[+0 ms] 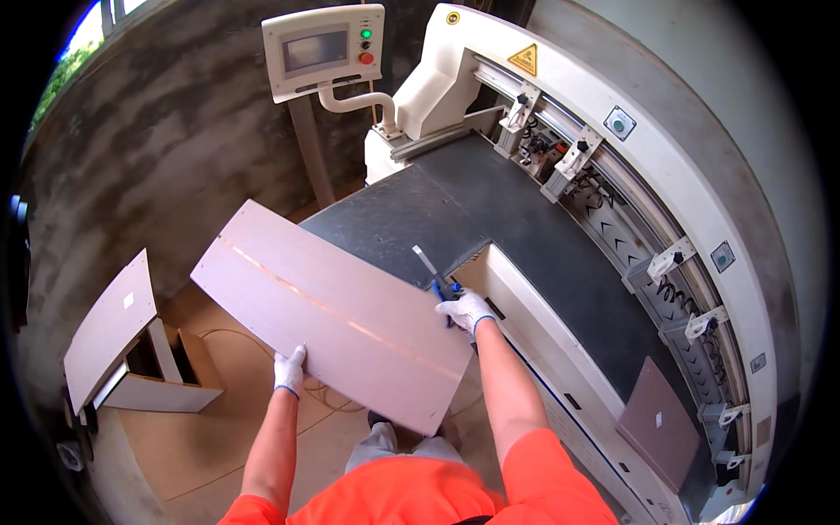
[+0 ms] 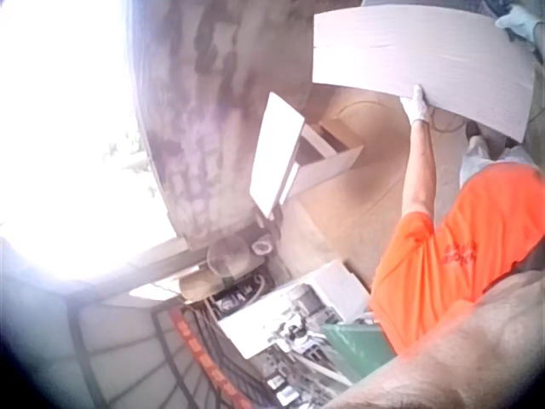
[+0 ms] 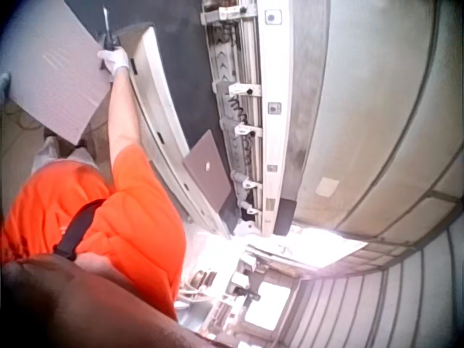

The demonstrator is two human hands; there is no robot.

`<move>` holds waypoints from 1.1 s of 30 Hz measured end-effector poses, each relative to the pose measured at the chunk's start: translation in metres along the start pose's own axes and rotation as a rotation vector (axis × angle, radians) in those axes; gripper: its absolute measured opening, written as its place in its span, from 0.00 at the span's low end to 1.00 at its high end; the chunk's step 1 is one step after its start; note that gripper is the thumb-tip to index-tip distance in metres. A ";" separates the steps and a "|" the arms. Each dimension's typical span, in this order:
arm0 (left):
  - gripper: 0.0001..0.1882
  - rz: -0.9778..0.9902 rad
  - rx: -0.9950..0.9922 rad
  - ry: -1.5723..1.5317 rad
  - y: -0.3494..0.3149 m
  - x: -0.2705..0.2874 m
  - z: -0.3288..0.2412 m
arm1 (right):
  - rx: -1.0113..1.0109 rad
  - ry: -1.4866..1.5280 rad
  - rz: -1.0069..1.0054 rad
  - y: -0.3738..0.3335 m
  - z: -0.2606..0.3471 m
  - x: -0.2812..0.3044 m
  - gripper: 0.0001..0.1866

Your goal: The person moves large rectangular wood panels from a green conveyor table to a processing machine. They use a handheld air gun to clean the edges of each panel before placing it on the machine's conveyor belt. The person repeats this process for multiple panels, stacking the finished pieces on a nearby table.

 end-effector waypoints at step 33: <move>0.52 0.238 -0.172 0.641 -0.132 -0.074 0.098 | -0.069 1.157 0.085 -0.088 -0.079 -0.112 0.12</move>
Point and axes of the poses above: each hand's wrist, its own y-axis towards the middle knuckle, its own x-axis out of the back of the hand, z = x × y, the point moved 1 cm from there along y, towards the middle knuckle, and after that the axes turned 10 degrees about x, right-handed, at the moved point
